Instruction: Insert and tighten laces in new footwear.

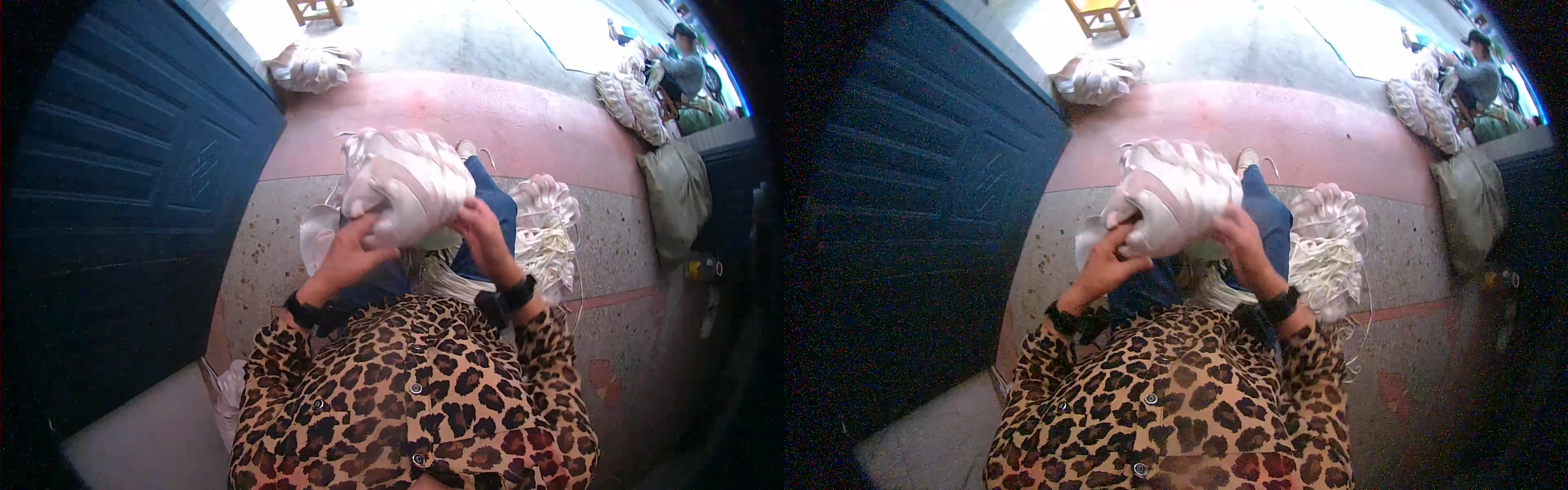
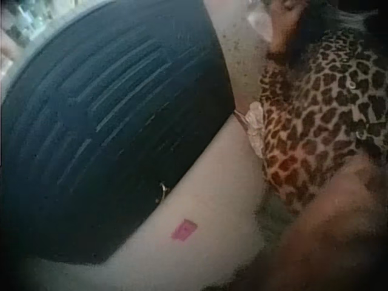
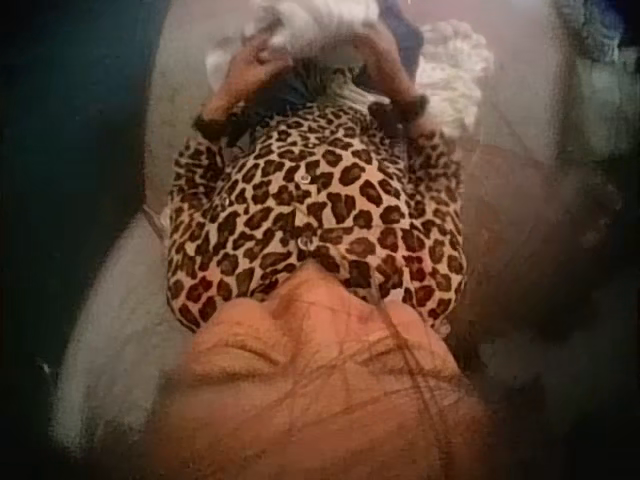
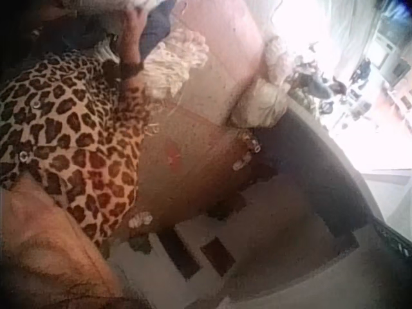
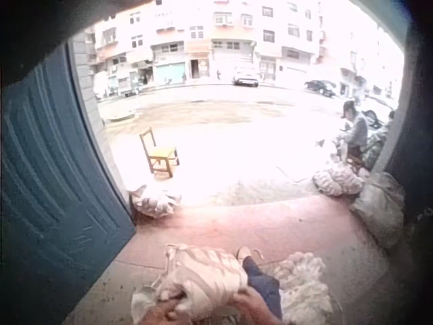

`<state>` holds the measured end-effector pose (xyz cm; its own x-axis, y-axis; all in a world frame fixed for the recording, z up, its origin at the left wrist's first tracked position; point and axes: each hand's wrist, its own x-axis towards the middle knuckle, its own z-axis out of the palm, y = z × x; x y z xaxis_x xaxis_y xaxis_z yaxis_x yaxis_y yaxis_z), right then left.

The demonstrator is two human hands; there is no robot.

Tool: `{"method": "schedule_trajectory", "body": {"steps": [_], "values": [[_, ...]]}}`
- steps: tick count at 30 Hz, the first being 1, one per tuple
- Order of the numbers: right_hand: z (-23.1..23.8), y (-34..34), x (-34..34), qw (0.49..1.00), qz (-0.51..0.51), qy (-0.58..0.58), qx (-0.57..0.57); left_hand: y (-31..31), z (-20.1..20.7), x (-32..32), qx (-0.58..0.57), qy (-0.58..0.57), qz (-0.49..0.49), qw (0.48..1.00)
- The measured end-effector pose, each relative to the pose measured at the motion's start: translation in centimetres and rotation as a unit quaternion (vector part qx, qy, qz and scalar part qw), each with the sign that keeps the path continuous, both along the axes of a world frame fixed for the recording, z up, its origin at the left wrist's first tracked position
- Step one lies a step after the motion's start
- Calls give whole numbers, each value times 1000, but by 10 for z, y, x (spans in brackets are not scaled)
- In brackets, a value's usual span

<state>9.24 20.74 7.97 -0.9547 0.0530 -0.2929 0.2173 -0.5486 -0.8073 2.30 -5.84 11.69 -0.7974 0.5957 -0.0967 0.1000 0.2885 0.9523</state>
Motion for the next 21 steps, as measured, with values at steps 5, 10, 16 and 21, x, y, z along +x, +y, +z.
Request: {"method": "schedule_trajectory", "body": {"steps": [5,10,16,21], "values": [[-116,-15,66,984,-62,-137,99,28,-50,13,-219,173,-128,952],[-130,-11,59,889,-61,-101,442,48,-115,37,-319,332,-217,861],[-108,-21,39,820,4,-100,564,53,-163,34,-326,400,-265,814],[-136,-36,51,780,17,-123,613,44,-175,20,-297,463,-298,780]]}}
